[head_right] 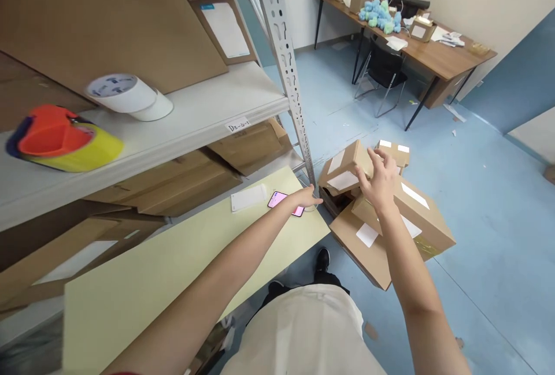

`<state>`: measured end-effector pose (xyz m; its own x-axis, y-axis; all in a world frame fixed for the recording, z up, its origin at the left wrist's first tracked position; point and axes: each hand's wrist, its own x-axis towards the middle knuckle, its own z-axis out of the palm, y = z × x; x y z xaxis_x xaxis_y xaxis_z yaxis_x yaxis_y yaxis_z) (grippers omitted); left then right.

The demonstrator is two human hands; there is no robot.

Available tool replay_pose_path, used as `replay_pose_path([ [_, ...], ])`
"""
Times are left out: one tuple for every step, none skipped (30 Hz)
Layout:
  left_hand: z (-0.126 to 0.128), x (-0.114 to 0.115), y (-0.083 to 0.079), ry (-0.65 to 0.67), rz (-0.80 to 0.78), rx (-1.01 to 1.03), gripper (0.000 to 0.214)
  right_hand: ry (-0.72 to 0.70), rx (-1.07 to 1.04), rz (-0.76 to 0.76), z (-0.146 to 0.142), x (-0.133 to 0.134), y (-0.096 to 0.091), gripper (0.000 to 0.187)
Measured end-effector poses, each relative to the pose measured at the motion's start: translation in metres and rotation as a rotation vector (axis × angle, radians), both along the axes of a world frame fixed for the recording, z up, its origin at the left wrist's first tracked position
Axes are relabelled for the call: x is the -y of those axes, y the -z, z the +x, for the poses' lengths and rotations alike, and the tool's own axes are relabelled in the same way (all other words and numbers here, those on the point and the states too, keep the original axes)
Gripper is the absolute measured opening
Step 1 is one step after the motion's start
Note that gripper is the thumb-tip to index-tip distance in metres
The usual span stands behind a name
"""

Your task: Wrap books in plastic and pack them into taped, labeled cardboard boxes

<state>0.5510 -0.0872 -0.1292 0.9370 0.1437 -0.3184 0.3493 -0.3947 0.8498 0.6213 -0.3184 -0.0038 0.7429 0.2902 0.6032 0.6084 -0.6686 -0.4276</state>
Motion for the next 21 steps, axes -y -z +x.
replay_pose_path([
  [-0.006,-0.004,-0.001,-0.003,0.035,-0.049,0.077,0.007,0.016,0.008,-0.002,-0.002,0.000,0.048],
  [-0.014,-0.009,-0.004,0.001,0.067,-0.105,0.080,0.007,0.027,0.016,-0.006,-0.004,-0.002,0.047],
  [-0.023,-0.014,-0.007,0.004,0.105,-0.144,0.082,0.002,0.036,0.025,-0.010,-0.008,-0.004,0.046],
  [-0.033,-0.018,-0.012,0.008,0.143,-0.160,0.083,-0.008,0.043,0.036,-0.015,-0.012,-0.007,0.046],
  [-0.045,-0.023,-0.018,0.007,0.172,-0.151,0.082,-0.022,0.050,0.046,-0.021,-0.017,-0.010,0.045],
  [-0.059,-0.029,-0.024,-0.003,0.188,-0.116,0.080,-0.041,0.056,0.056,-0.028,-0.023,-0.013,0.044],
  [-0.074,-0.034,-0.029,-0.028,0.188,-0.060,0.076,-0.064,0.061,0.064,-0.036,-0.030,-0.016,0.044],
  [-0.091,-0.040,-0.035,-0.063,0.181,0.005,0.073,-0.094,0.066,0.072,-0.045,-0.039,-0.018,0.043],
  [-0.109,-0.047,-0.040,-0.105,0.173,0.072,0.069,-0.128,0.072,0.081,-0.054,-0.048,-0.020,0.043],
  [-0.129,-0.054,-0.045,-0.152,0.165,0.138,0.066,-0.163,0.078,0.092,-0.063,-0.059,-0.021,0.042],
  [-0.151,-0.061,-0.050,-0.203,0.158,0.199,0.064,-0.200,0.083,0.105,-0.073,-0.070,-0.021,0.042],
  [-0.174,-0.068,-0.054,-0.254,0.151,0.253,0.061,-0.238,0.090,0.119,-0.084,-0.083,-0.021,0.041],
  [-0.198,-0.076,-0.059,-0.309,0.146,0.299,0.058,-0.276,0.094,0.133,-0.095,-0.097,-0.021,0.041],
  [-0.223,-0.083,-0.062,-0.368,0.143,0.337,0.055,-0.314,0.093,0.143,-0.108,-0.111,-0.020,0.040],
  [-0.249,-0.089,-0.065,-0.432,0.140,0.366,0.053,-0.355,0.087,0.152,-0.122,-0.127,-0.019,0.040],
  [-0.275,-0.096,-0.067,-0.499,0.140,0.384,0.051,-0.402,0.075,0.159,-0.137,-0.143,-0.017,0.039],
  [-0.301,-0.102,-0.069,-0.568,0.142,0.393,0.049,-0.458,0.055,0.164,-0.154,-0.159,-0.015,0.038],
  [-0.327,-0.107,-0.069,-0.641,0.144,0.394,0.047,-0.528,0.023,0.167,-0.173,-0.175,-0.011,0.037],
  [-0.353,-0.111,-0.068,-0.715,0.144,0.386,0.045,-0.612,-0.021,0.167,-0.193,-0.192,-0.007,0.037],
  [-0.378,-0.114,-0.066,-0.790,0.143,0.372,0.044,-0.710,-0.075,0.160,-0.214,-0.207,-0.001,0.036],
  [-0.403,-0.116,-0.064,-0.865,0.138,0.356,0.042,-0.816,-0.138,0.144,-0.237,-0.222,0.005,0.036],
])
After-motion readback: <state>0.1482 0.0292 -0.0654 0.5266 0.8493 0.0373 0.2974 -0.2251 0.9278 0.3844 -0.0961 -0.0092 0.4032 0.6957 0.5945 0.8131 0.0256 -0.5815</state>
